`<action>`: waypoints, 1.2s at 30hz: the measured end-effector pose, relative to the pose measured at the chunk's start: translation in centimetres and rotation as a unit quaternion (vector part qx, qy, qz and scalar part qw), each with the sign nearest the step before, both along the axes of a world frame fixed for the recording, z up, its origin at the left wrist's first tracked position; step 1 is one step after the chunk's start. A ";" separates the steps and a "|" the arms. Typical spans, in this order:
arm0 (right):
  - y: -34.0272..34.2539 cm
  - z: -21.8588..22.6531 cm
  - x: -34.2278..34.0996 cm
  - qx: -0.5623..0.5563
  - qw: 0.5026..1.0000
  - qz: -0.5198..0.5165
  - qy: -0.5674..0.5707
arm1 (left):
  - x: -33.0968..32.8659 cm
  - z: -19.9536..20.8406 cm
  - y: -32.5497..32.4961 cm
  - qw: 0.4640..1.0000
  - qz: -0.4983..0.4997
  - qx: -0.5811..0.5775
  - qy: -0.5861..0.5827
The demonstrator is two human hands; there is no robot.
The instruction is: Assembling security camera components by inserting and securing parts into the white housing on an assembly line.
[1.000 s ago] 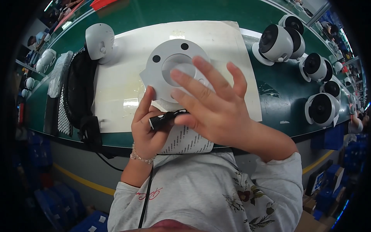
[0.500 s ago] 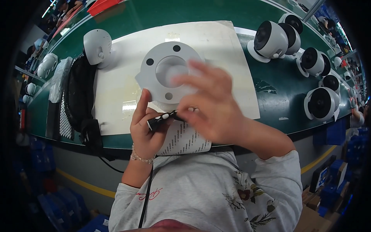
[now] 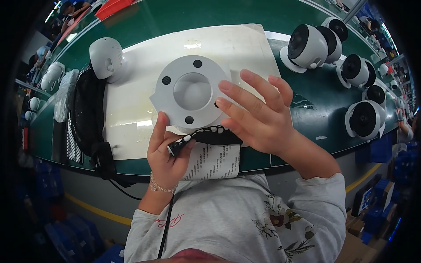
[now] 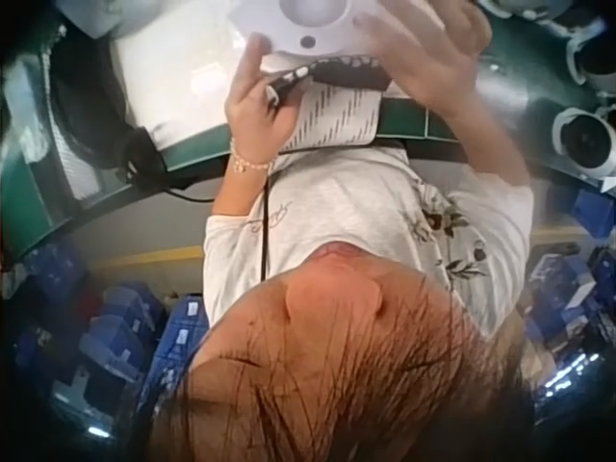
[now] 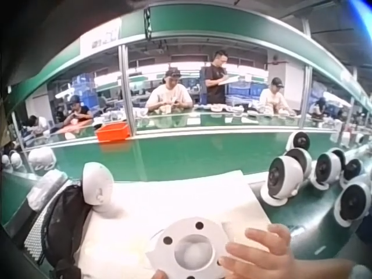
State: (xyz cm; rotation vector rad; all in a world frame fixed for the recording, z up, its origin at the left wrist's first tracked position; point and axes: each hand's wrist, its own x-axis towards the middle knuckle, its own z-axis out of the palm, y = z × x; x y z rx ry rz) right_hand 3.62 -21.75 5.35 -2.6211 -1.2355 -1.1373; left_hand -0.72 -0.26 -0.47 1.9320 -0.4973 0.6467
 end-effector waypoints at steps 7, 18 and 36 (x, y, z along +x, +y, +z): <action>1.9 4.4 4.9 0.203 0.957 0.118 0.172 | -0.2 0.1 0.2 0.999 -0.026 0.017 0.029; 2.9 6.0 11.4 0.295 0.771 0.170 0.539 | -0.6 0.0 1.5 0.995 -0.097 0.035 -0.012; -1.4 -8.4 24.1 0.046 0.945 -0.235 0.223 | 0.0 0.7 1.4 0.988 -0.136 0.063 0.037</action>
